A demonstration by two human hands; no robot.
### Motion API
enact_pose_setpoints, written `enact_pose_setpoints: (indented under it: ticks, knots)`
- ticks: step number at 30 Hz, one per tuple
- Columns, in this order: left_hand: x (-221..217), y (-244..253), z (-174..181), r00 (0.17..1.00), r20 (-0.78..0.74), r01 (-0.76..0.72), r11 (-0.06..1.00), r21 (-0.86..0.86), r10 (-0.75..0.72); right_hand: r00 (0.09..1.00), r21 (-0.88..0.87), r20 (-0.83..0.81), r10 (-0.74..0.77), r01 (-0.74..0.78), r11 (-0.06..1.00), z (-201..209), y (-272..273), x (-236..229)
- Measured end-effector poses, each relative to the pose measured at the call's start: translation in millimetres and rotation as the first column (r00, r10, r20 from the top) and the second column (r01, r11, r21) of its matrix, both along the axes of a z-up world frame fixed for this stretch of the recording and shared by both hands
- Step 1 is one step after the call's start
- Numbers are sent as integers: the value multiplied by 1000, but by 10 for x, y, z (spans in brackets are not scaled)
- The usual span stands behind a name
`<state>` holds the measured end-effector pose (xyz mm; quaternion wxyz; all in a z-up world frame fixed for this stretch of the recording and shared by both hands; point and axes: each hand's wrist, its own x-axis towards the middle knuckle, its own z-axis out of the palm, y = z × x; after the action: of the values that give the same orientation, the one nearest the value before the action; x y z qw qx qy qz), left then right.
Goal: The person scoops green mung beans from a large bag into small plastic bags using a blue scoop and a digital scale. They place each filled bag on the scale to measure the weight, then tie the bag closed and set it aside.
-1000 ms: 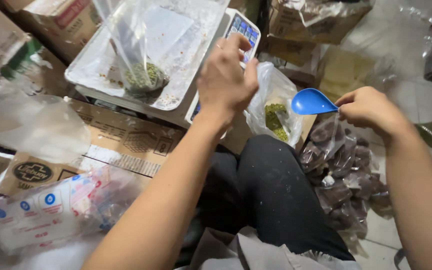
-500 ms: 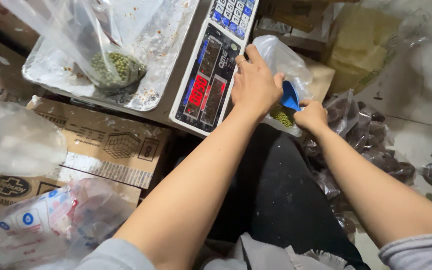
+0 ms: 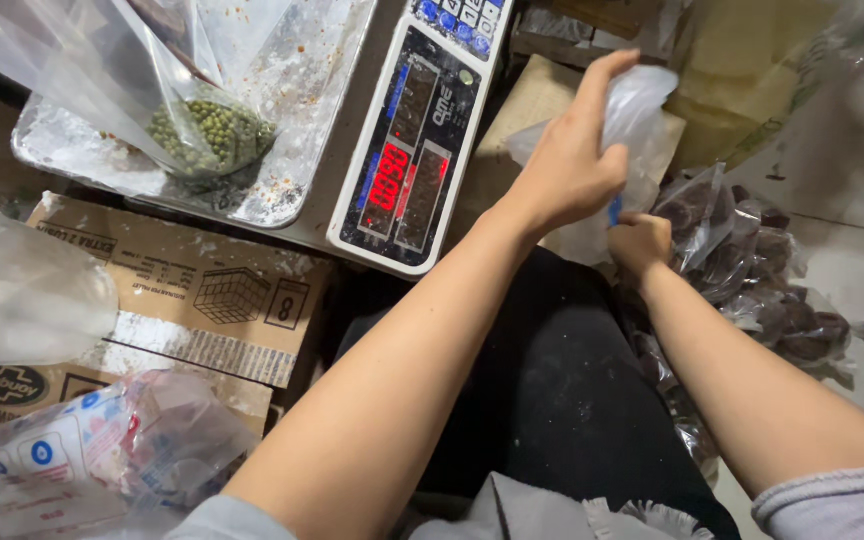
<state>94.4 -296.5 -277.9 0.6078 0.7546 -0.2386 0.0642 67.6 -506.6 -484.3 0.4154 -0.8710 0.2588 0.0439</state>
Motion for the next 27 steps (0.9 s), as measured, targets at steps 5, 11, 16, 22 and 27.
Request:
enact_pose_setpoints:
  ticks: [5, 11, 16, 22, 27]
  knots:
    - [-45, 187, 4, 978, -171, -77, 968, 237, 120, 940, 632, -330, -90, 291, 718, -63, 101, 78]
    - [-81, 318, 156, 948, -83, -262, 902, 343, 307, 945, 778, -318, 75, 215, 590, 227, 48, -29]
    - [-231, 341, 464, 888, -219, -227, 799, 556, 404, 972, 720, -230, 48, 137, 680, 691, -18, -116]
    - [-411, 398, 737, 860, -36, -415, 738, 532, 509, 995, 641, -83, 48, 16, 768, 1244, -117, -253]
    - [-574, 480, 936, 850, -19, -446, 739, 505, 526, 997, 567, -29, 77, -47, 822, 1717, -161, -373]
